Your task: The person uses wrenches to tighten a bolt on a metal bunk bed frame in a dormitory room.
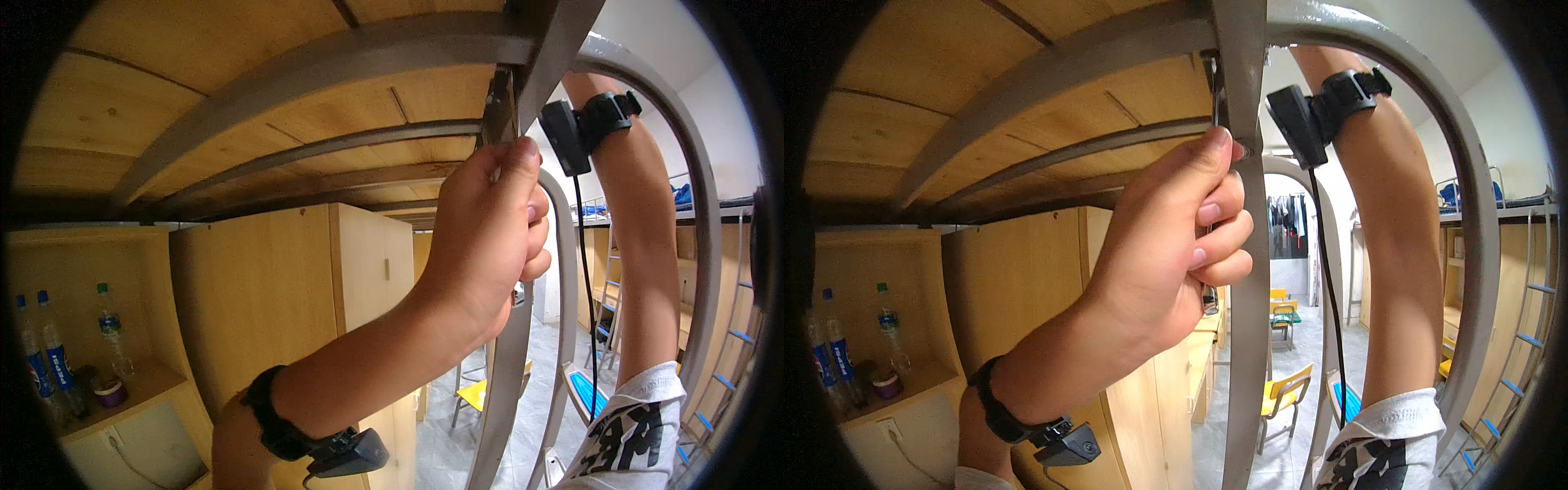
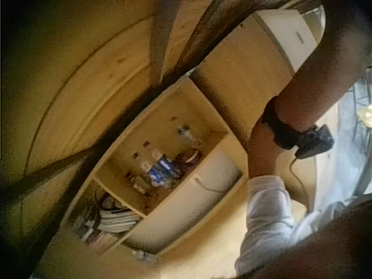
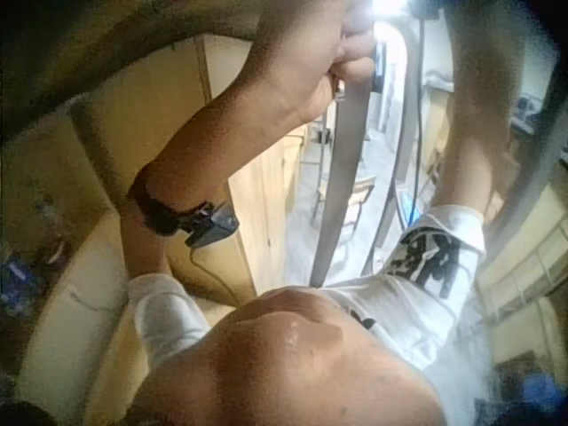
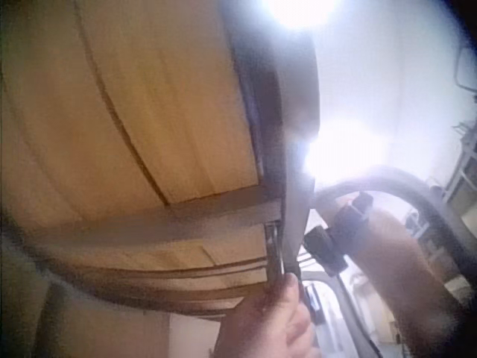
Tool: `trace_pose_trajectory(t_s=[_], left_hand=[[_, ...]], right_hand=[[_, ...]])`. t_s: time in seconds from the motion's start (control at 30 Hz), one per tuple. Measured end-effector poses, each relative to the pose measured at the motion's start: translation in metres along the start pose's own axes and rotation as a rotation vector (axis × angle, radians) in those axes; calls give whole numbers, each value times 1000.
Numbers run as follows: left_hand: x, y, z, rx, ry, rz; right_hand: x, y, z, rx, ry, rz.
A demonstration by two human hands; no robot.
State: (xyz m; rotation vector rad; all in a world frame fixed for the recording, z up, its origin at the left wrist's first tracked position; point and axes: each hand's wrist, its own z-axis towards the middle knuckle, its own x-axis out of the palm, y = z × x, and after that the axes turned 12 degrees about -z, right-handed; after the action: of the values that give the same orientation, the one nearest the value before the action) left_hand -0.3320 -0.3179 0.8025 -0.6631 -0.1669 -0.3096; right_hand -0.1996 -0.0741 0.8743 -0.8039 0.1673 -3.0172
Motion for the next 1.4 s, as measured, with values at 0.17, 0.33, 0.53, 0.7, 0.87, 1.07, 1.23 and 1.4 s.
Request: trace_pose_trajectory(t_s=[0.17,0.33,0.53,0.7,0.87,1.07,1.23,1.4], left_hand=[[2,0,1,-35,52,-6],[3,-3,0,-24,38,-6],[2,0,1,-46,78,-54],[13,5,3,-87,90,-33],[13,-3,-3,-48,-44,39],[17,-5,-3,-44,-105,119],[24,7,4,-49,-70,74],[25,11,6,-13,-127,155]], right_hand=[[-3,-5,-2,23,-4,9],[20,-8,-2,37,-11,64],[32,-10,11,33,-8,50],[40,-16,29,30,-50,50],[116,-24,23,108,-61,167],[158,-36,27,167,-81,144],[145,-66,22,191,-127,10],[81,-41,-89,371,-185,-45]])
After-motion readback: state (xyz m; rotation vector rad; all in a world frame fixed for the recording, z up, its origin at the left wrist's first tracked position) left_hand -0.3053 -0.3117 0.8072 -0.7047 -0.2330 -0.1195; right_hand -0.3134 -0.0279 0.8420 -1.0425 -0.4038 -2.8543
